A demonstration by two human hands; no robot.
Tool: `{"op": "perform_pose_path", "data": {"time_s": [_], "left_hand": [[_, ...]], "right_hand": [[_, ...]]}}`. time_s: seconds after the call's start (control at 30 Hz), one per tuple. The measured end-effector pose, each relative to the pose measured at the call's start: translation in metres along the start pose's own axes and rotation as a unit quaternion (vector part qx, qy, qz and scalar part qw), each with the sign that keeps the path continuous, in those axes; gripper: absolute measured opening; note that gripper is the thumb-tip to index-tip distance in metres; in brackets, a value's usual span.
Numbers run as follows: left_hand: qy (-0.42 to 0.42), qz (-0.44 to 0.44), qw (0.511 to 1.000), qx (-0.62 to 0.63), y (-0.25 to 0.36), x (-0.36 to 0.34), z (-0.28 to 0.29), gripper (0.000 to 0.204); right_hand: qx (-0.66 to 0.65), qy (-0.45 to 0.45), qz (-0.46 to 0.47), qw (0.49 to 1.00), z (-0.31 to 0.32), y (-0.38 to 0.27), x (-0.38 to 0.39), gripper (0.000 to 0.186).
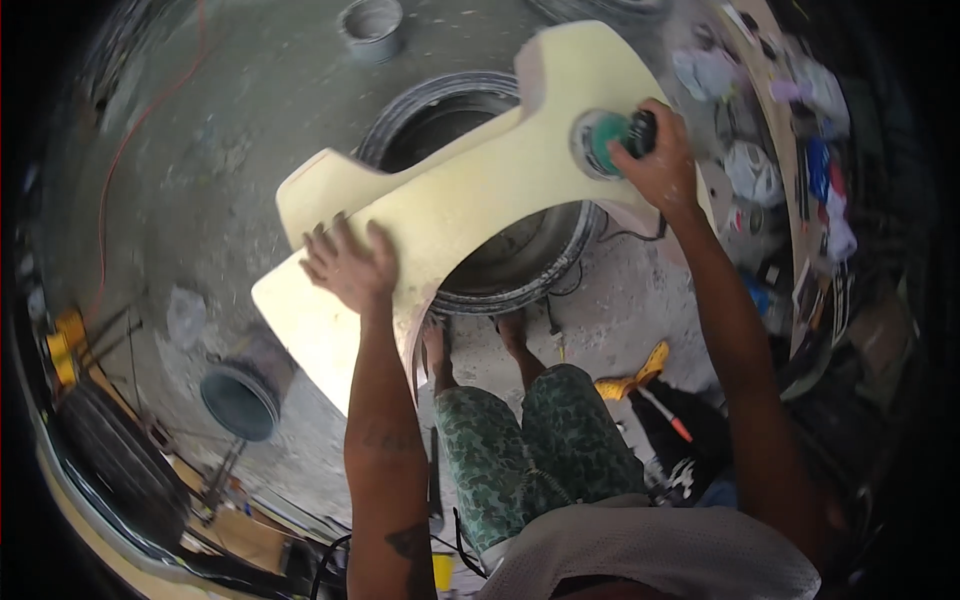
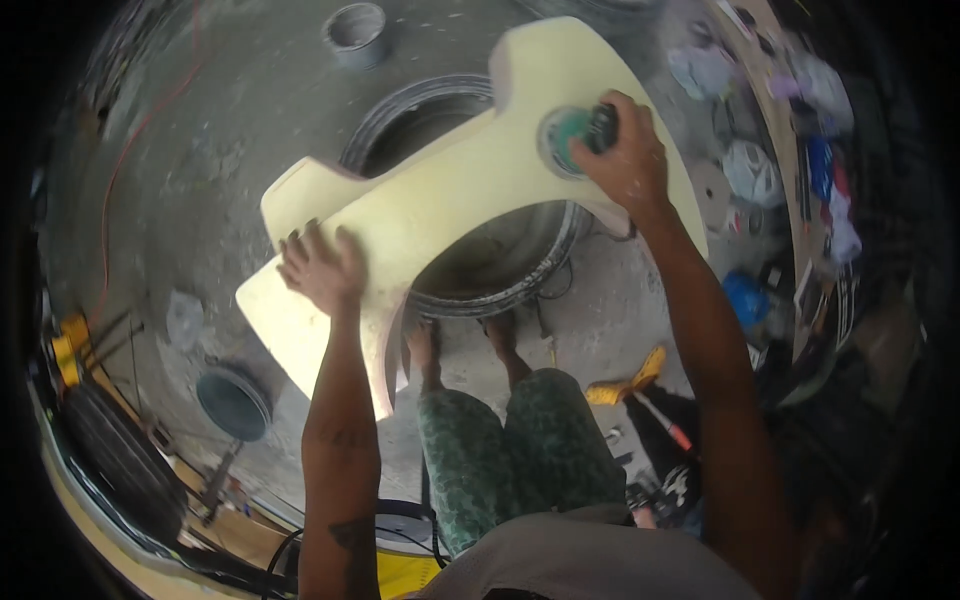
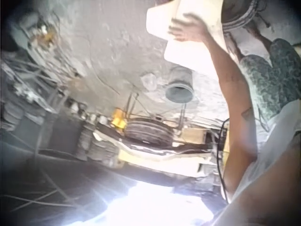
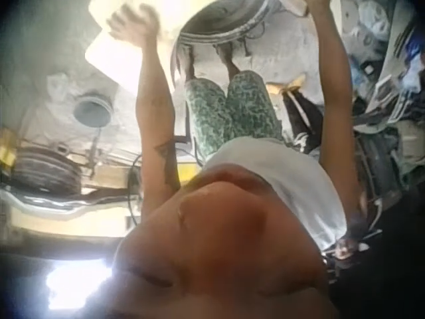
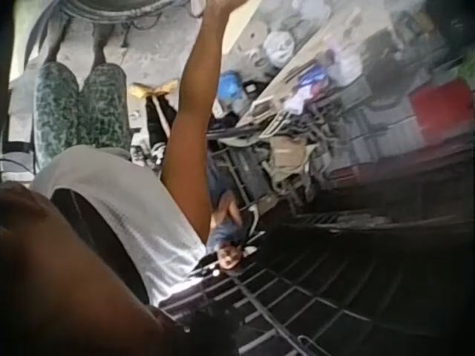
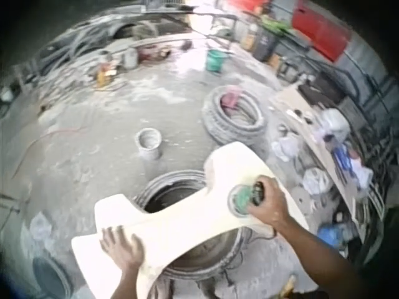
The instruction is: The person holds a vehicle body piece and sands its surfaces using a rotary sander.
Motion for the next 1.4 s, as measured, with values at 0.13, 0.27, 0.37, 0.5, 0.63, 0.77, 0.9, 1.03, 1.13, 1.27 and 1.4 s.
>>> {"op": "perform_pose_path", "data": {"time_s": [0.13,0.27,0.37,0.5,0.63,0.77,0.9,1.03,1.13,1.27,1.4], "left_hand": [[0.017,-0.021,1.000,-0.004,0.008,0.001,-0.003,0.065],[0.005,-0.024,1.000,-0.005,0.009,0.003,-0.003,0.065],[-0.015,-0.023,0.999,-0.016,0.007,0.004,-0.006,0.065],[-0.005,-0.022,0.999,-0.026,0.004,0.003,-0.008,0.063],[0.009,-0.051,0.998,-0.031,0.007,0.006,-0.008,0.068],[0.025,-0.062,0.997,-0.042,0.006,0.008,-0.011,0.069],[0.029,-0.064,0.996,-0.053,0.003,0.005,-0.013,0.067],[0.013,-0.057,0.997,-0.049,0.003,0.005,-0.014,0.067],[0.029,-0.065,0.996,-0.058,0.007,0.005,-0.010,0.065],[0.032,-0.081,0.994,-0.066,0.009,0.005,-0.009,0.066],[0.029,-0.076,0.994,-0.070,0.006,0.005,-0.013,0.068]], "right_hand": [[0.024,-0.026,-0.075,0.997,0.000,0.002,-0.005,0.060],[0.048,-0.041,-0.144,0.988,-0.004,0.012,-0.001,0.060],[0.044,-0.052,-0.128,0.989,-0.004,0.008,-0.001,0.064],[0.061,-0.076,-0.133,0.986,-0.001,0.011,-0.002,0.065],[0.066,-0.059,-0.132,0.987,0.002,0.021,0.001,0.064],[0.060,-0.042,-0.141,0.987,0.003,0.033,0.000,0.062],[0.029,-0.071,-0.096,0.992,0.004,0.029,0.002,0.058],[-0.052,-0.076,-0.043,0.995,0.007,-0.003,0.025,0.054],[-0.059,-0.069,-0.060,0.994,0.001,-0.032,0.041,0.053],[-0.051,-0.035,-0.153,0.986,-0.014,-0.067,0.048,0.059],[-0.095,0.022,-0.153,0.983,-0.023,-0.099,0.050,0.058]]}}
Point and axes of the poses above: each hand's wrist, its own x-axis away from the middle knuckle, its own z-axis out of the back of the hand, y = z × x, the point moved 8 cm from there along -x, towards the middle knuckle, and after that the axes turned 12 degrees about y, right-handed, at the moved point
